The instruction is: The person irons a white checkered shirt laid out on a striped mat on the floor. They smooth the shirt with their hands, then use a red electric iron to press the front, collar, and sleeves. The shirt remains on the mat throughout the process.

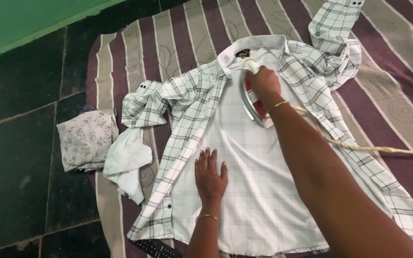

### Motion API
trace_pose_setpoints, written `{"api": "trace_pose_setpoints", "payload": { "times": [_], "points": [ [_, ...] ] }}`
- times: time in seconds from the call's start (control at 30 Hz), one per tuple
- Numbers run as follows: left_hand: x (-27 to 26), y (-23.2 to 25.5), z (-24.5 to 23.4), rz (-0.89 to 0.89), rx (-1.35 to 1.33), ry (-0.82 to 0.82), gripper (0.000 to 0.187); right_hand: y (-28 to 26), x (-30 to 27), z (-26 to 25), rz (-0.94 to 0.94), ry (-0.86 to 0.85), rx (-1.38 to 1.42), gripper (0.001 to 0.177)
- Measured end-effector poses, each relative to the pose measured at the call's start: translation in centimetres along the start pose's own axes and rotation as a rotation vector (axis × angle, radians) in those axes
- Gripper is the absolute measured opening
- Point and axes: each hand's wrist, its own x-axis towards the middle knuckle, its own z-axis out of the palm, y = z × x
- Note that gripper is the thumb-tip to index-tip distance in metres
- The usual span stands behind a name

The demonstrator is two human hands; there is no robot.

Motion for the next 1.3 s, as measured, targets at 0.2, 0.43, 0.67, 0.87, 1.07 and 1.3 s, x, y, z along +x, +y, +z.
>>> {"api": "trace_pose_setpoints", "payload": {
  "times": [0.2, 0.43, 0.67, 0.87, 1.07, 1.3],
  "points": [
    [0.0, -0.2, 0.2, -0.013, 0.007, -0.046, 0.049, 2.9, 2.0, -1.5, 0.091, 0.163, 0.023, 0.054],
    [0.2, 0.0, -0.1, -0.007, -0.001, -0.005, 0.048, 5.2, 2.8, -2.2, 0.24, 0.198, 0.052, 0.056],
    [0.1, -0.1, 0.0, -0.026, -0.013, -0.018, 0.048, 7.5, -0.1, -3.5, 0.297, 0.214, 0.06, 0.058],
    [0.1, -0.1, 0.1, -0.056, 0.002, -0.07, 0.049, 9.1, -4.8, -5.2, 0.332, 0.18, 0.016, 0.061],
    [0.2, -0.3, 0.3, -0.049, 0.02, -0.065, 0.05, 11.0, -10.4, -6.0, 0.271, 0.166, -0.019, 0.06],
    [0.3, -0.1, 0.0, -0.053, 0.019, -0.093, 0.051, 13.0, -14.7, -5.9, 0.219, 0.171, -0.006, 0.057]
  ]
}}
